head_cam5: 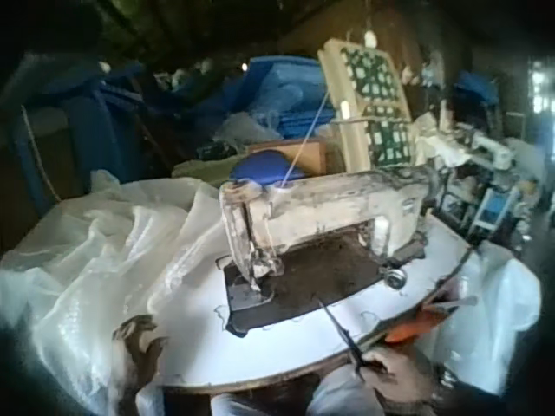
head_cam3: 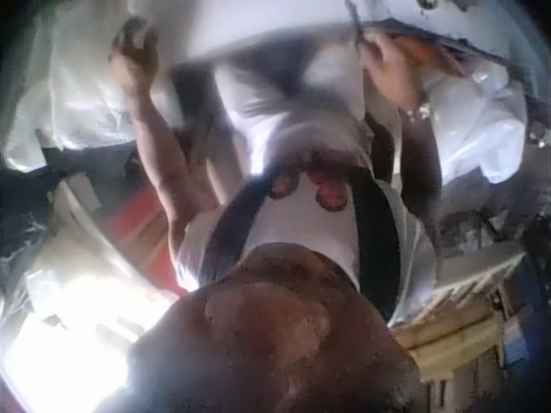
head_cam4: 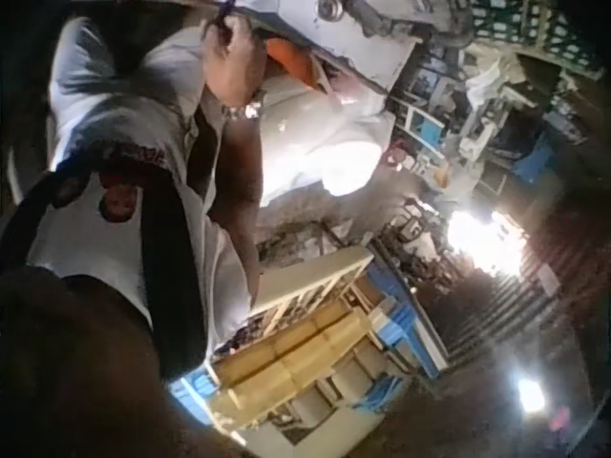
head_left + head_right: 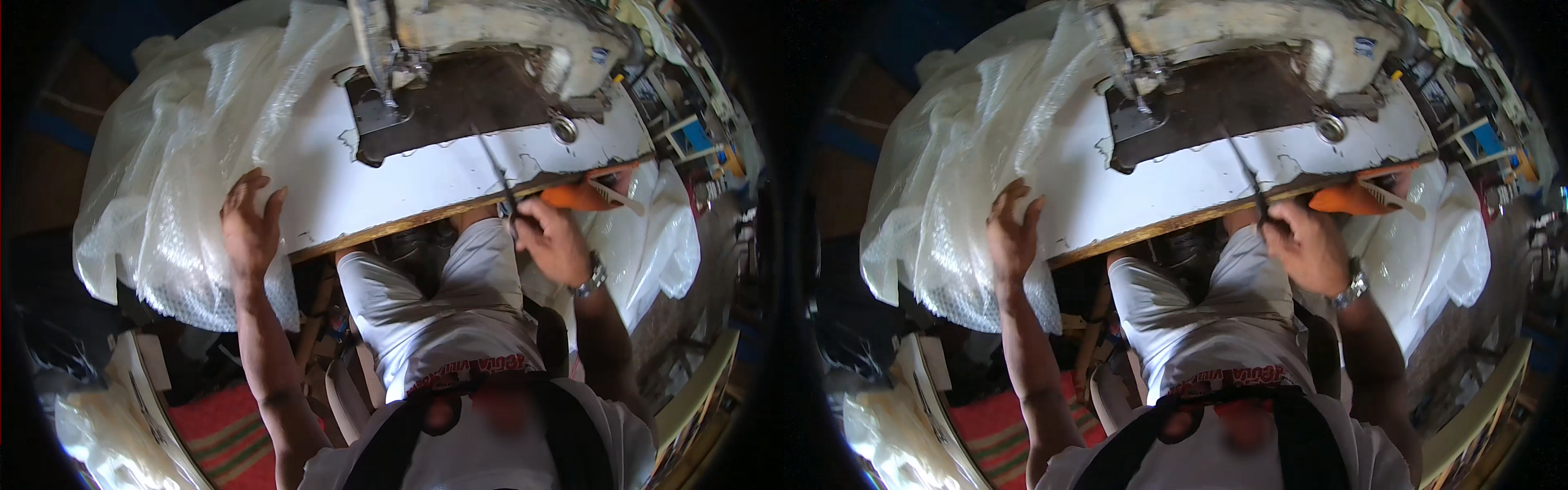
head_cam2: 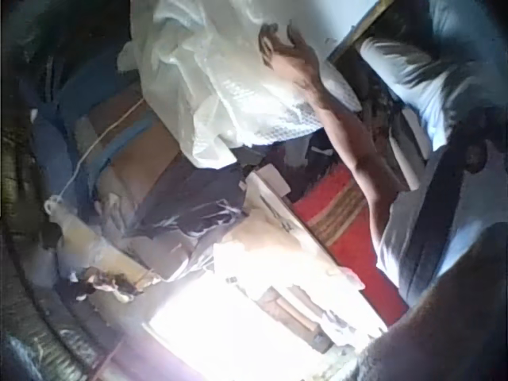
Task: Sewing bubble wrap using an industrial sewing machine.
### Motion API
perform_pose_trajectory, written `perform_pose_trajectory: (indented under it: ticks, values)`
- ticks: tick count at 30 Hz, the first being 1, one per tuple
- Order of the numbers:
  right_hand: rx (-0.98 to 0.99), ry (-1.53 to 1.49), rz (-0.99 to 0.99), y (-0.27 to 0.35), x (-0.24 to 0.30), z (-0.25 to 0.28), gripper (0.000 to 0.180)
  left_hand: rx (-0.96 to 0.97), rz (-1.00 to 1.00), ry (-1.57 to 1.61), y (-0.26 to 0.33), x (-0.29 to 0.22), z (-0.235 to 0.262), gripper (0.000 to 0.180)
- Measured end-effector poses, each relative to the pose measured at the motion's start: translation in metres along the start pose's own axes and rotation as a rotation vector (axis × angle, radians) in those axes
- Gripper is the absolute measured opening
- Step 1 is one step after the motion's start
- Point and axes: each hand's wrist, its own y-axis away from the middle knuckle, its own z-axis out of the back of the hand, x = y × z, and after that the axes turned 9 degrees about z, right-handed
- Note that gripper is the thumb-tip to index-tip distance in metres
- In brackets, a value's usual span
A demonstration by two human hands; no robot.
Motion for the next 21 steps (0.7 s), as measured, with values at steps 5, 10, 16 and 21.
perform_pose_trajectory:
  ticks: [5,10,16,21]
  values:
    - [-0.094,0.578,-0.004,-0.049,-0.031,0.037,0.024,-0.214,-0.273,0.584,-0.022,-0.056,0.047,0.022]
    - [-0.107,0.788,-0.009,-0.084,-0.024,0.025,0.018,0.307,-0.077,0.404,-0.076,-0.089,-0.004,0.028]
    - [-0.122,0.459,0.22,-0.047,-0.001,-0.006,0.022,0.165,-0.312,0.15,-0.142,-0.082,-0.124,0.035]
    - [-0.138,0.379,0.272,-0.052,0.003,-0.004,0.021,0.406,-0.2,0.034,-0.151,-0.073,-0.127,0.025]
